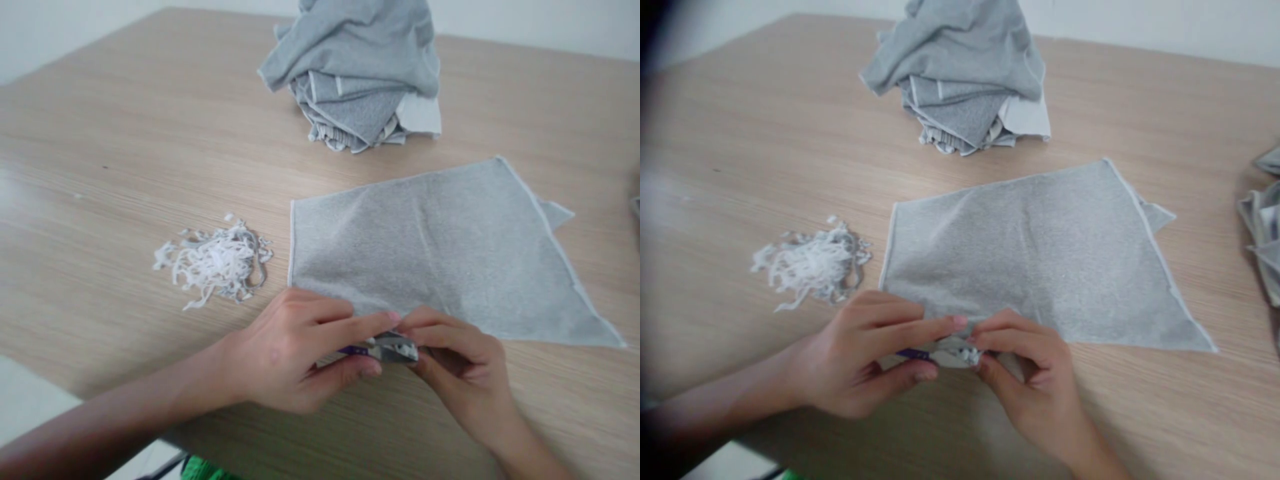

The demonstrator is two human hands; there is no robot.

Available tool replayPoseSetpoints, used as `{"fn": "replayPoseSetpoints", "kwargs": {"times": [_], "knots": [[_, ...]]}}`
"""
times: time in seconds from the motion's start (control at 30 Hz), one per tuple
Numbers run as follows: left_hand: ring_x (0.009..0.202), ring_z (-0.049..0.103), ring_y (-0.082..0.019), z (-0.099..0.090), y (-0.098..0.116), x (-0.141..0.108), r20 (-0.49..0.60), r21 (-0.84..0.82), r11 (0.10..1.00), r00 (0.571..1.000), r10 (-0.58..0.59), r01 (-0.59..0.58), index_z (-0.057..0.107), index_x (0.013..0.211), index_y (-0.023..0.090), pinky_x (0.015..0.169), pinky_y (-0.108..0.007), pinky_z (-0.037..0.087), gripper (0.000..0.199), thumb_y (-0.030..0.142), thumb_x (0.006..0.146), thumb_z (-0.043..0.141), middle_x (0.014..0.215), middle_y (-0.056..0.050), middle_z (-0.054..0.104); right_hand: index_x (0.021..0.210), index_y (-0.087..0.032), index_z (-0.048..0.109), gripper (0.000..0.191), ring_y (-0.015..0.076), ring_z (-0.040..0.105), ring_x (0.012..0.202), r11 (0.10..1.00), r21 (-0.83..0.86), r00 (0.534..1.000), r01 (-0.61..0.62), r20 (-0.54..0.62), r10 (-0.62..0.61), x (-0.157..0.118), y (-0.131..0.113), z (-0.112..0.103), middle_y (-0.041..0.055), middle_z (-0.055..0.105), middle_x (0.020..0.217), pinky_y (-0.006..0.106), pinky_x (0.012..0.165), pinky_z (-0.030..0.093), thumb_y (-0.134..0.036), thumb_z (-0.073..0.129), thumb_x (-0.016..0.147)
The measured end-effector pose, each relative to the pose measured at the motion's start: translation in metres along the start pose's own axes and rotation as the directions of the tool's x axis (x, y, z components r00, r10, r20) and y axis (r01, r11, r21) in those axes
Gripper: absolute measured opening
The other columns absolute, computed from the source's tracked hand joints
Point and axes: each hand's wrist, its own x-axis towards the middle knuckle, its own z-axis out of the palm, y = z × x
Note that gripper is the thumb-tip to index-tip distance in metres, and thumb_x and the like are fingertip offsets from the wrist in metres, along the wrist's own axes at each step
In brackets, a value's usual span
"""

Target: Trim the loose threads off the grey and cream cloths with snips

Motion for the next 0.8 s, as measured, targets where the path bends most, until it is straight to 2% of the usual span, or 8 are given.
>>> {"fn": "replayPoseSetpoints", "kwargs": {"times": [0.5,0.8], "knots": [[0.054,0.057,-0.01,0.009,0.0017,-0.0037,-0.012,0.014,1.0,1.0,0.013,-0.013,0.063,0.132,0.014,0.05,-0.026,0.041,0.034,0.036,0.109,0.051,0.072,0.002,0.065,0.105,-0.031,0.083,0.029,0.016,0.076,0.084,1.0,-0.019,0.999,0.005,0.035,-0.005,0.0009,-0.0038,-0.0009,0.0025,0.081,0.092,0.025,0.071,0.064,-0.009,0.073,0.089],[0.053,0.054,-0.01,0.0067,0.004,-0.0019,0.003,-0.122,0.992,1.0,-0.024,0.024,0.066,0.13,0.008,0.049,-0.025,0.039,0.034,0.03,0.107,0.054,0.069,0.002,0.062,0.108,-0.033,0.083,0.039,0.0143,0.076,0.086,0.999,-0.036,0.999,0.011,0.047,-0.01,-0.0015,-0.0033,-0.0022,0.0017,0.081,0.098,0.024,0.074,0.063,-0.003,0.072,0.087]]}}
